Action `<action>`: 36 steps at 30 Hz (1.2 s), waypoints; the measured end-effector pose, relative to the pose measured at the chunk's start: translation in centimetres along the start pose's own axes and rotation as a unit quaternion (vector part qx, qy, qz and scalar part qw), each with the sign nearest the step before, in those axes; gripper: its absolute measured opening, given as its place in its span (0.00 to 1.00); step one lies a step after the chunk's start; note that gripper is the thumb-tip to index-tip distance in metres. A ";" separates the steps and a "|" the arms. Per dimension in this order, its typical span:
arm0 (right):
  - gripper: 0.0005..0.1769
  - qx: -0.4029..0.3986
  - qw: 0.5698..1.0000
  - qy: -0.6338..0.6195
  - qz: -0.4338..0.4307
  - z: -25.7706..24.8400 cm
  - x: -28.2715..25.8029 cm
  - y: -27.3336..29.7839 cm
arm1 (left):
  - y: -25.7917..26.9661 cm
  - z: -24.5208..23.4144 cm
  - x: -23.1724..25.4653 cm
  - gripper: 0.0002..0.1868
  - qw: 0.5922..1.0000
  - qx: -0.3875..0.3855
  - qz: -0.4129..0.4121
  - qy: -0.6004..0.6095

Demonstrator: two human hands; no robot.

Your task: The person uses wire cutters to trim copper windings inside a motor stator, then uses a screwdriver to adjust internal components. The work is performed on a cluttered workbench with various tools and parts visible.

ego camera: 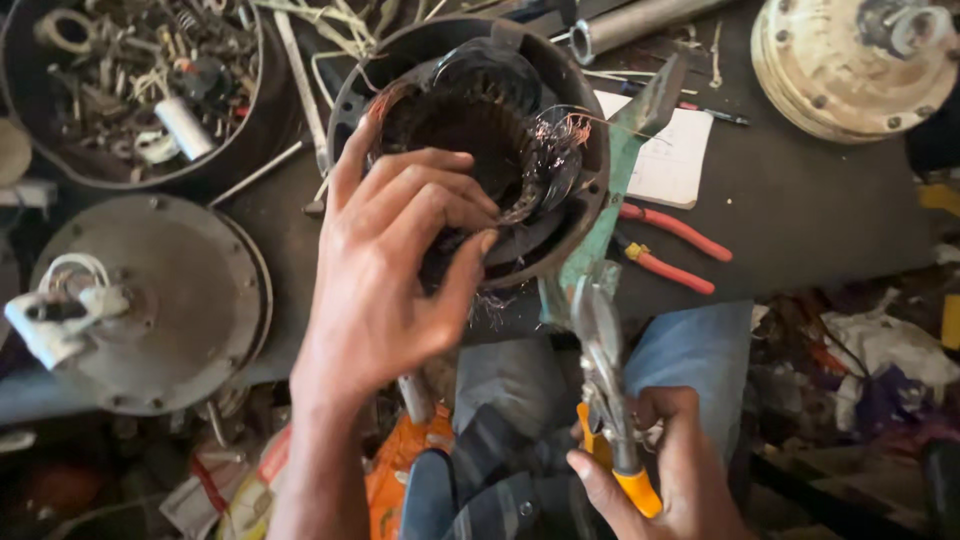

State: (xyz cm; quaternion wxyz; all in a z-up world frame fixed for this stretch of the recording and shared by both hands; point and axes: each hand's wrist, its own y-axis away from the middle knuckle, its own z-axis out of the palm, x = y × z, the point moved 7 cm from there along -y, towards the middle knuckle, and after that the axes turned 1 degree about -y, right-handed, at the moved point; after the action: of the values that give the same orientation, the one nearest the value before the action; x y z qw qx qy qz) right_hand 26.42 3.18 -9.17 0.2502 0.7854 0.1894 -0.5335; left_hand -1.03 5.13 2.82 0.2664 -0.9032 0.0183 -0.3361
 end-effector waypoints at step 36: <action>0.31 -0.146 0.947 0.263 -0.109 -13.1 -6.2 -4.8 | 0.2 0.9 1.0 0.09 0.998 -0.016 0.000 -0.068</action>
State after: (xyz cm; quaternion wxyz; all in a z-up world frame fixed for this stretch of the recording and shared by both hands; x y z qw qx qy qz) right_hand 31.22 14.63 -0.31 0.2437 0.8273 0.4089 -0.2982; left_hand 0.29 5.19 2.75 0.2530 -0.9280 0.0055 -0.2736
